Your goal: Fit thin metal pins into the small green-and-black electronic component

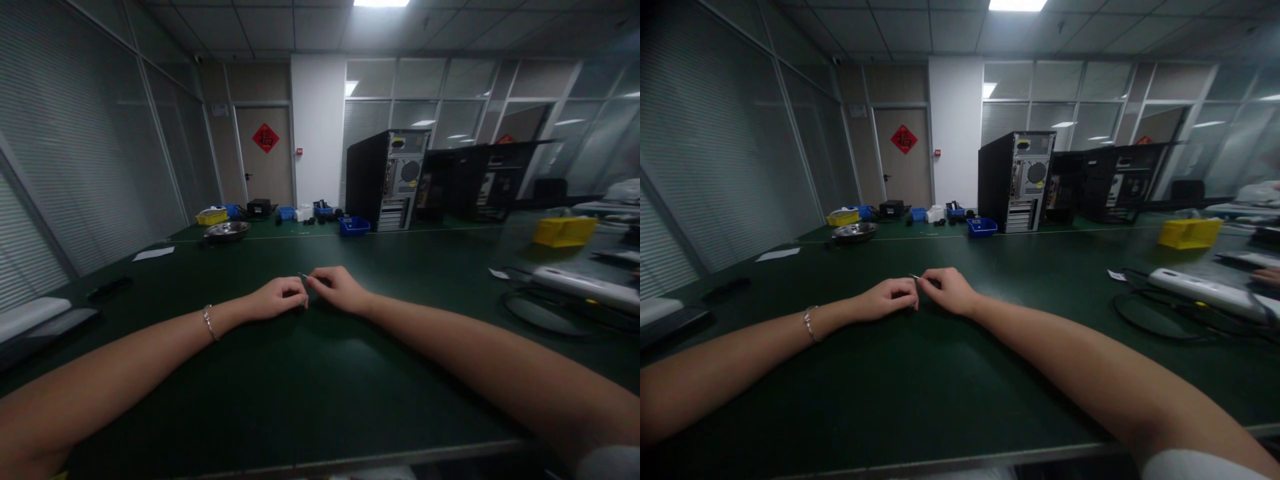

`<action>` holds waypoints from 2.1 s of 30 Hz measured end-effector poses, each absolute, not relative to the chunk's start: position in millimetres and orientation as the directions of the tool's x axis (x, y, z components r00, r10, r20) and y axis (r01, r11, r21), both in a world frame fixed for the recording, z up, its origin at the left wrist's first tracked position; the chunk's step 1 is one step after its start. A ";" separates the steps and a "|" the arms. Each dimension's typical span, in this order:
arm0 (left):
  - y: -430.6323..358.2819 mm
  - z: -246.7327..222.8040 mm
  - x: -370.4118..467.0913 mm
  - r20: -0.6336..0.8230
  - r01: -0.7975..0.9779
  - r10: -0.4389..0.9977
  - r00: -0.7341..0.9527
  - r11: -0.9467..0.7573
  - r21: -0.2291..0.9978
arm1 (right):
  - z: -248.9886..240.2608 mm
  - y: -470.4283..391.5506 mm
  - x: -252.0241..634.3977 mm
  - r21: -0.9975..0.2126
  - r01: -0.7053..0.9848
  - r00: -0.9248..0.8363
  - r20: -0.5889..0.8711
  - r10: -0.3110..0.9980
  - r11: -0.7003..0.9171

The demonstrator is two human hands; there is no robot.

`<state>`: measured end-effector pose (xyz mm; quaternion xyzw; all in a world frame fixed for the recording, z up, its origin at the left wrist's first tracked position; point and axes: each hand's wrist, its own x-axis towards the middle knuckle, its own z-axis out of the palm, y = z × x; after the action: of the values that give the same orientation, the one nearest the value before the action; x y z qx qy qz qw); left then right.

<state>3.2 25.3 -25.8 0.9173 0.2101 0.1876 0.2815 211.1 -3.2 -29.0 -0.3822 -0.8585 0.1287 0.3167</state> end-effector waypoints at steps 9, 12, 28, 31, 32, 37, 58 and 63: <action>25.7 -27.3 3.5 0.230 0.285 0.470 0.852 -0.786 0.549 | -33.3 1.1 211.2 -0.453 0.552 -0.517 0.473 0.713 0.700; 26.9 -28.6 3.2 0.248 0.280 0.469 0.847 -0.792 0.542 | -31.6 -0.4 210.7 -0.466 0.557 -0.513 0.459 0.726 0.688; 32.0 -14.7 -6.4 0.080 0.365 0.511 0.856 -0.707 0.606 | -32.2 3.1 218.5 -0.518 0.543 -0.546 0.381 0.746 0.661; 40.9 -14.2 -11.5 0.054 0.379 0.494 0.868 -0.728 0.571 | -26.9 3.4 223.1 -0.536 0.541 -0.602 0.290 0.744 0.648; 43.4 -14.6 -12.8 0.058 0.371 0.486 0.872 -0.733 0.569 | -24.5 3.3 224.8 -0.544 0.538 -0.622 0.259 0.739 0.644; 46.7 -18.5 -15.9 0.076 0.324 0.458 0.885 -0.727 0.605 | -11.9 -0.1 230.3 -0.575 0.543 -0.692 0.107 0.714 0.612; 39.2 -29.8 -13.4 0.243 0.423 0.553 0.797 -0.798 0.430 | -7.3 -2.5 233.6 -0.527 0.438 -0.813 0.115 0.571 0.729; 39.7 -28.8 -13.3 0.229 0.421 0.542 0.808 -0.805 0.419 | -5.2 -4.2 234.7 -0.491 0.387 -0.862 0.107 0.495 0.781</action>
<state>-13.3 39.7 -28.8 0.9343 0.2577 0.1716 0.1767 234.7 -4.2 -5.2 -0.2353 -0.9364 0.2331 0.1158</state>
